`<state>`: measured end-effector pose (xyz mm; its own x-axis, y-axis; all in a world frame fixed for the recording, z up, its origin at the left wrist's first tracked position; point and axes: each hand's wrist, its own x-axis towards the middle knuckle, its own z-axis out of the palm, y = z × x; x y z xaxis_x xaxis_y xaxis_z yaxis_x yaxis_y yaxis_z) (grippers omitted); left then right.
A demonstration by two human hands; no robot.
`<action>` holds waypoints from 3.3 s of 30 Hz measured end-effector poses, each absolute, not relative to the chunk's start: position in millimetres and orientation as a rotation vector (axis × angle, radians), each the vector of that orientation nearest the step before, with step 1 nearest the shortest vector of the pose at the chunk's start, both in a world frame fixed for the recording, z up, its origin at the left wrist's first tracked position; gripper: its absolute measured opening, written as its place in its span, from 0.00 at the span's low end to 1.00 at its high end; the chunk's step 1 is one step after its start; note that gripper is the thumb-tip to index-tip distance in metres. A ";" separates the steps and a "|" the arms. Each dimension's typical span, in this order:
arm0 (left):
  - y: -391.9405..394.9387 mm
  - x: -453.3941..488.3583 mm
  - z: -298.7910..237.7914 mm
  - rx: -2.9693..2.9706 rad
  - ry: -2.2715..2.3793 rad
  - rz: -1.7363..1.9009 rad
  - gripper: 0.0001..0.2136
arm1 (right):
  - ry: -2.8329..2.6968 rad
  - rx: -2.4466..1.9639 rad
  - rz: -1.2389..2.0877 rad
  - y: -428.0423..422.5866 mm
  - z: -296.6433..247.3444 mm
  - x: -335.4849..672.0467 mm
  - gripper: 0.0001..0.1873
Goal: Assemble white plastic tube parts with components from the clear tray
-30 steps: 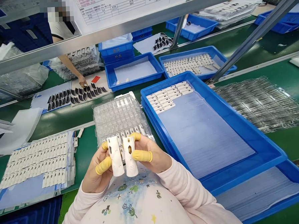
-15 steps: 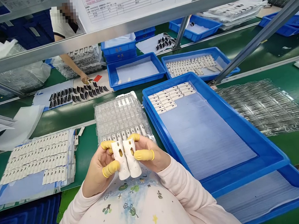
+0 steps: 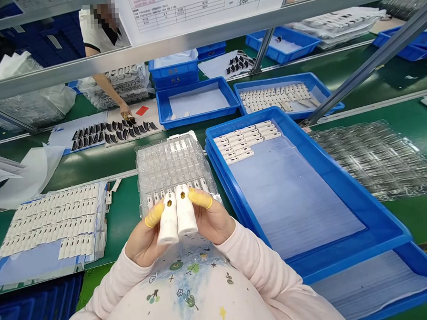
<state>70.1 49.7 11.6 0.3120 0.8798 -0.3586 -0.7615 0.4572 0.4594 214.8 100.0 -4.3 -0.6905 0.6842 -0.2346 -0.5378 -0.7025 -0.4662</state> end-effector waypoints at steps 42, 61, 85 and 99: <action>238.6 47.8 -213.6 1.141 1.743 0.938 0.16 | -1.988 -1.556 1.085 286.6 -205.8 199.7 0.17; 257.5 77.0 -231.3 1.387 1.916 0.732 0.18 | -2.394 -1.664 0.472 270.2 -168.0 204.3 0.20; 63.8 13.0 -135.6 0.812 1.575 1.116 0.24 | -1.779 -2.199 0.194 318.5 -159.0 370.2 0.19; 83.9 67.9 -55.2 1.384 1.402 1.206 0.15 | -1.971 -1.240 0.130 223.5 -23.5 287.4 0.13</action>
<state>67.9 83.9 -55.2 -0.0727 0.9945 0.0754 0.2225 -0.0575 0.9732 287.4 223.5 -23.5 -0.2119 0.7997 0.5618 0.7188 0.5170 -0.4648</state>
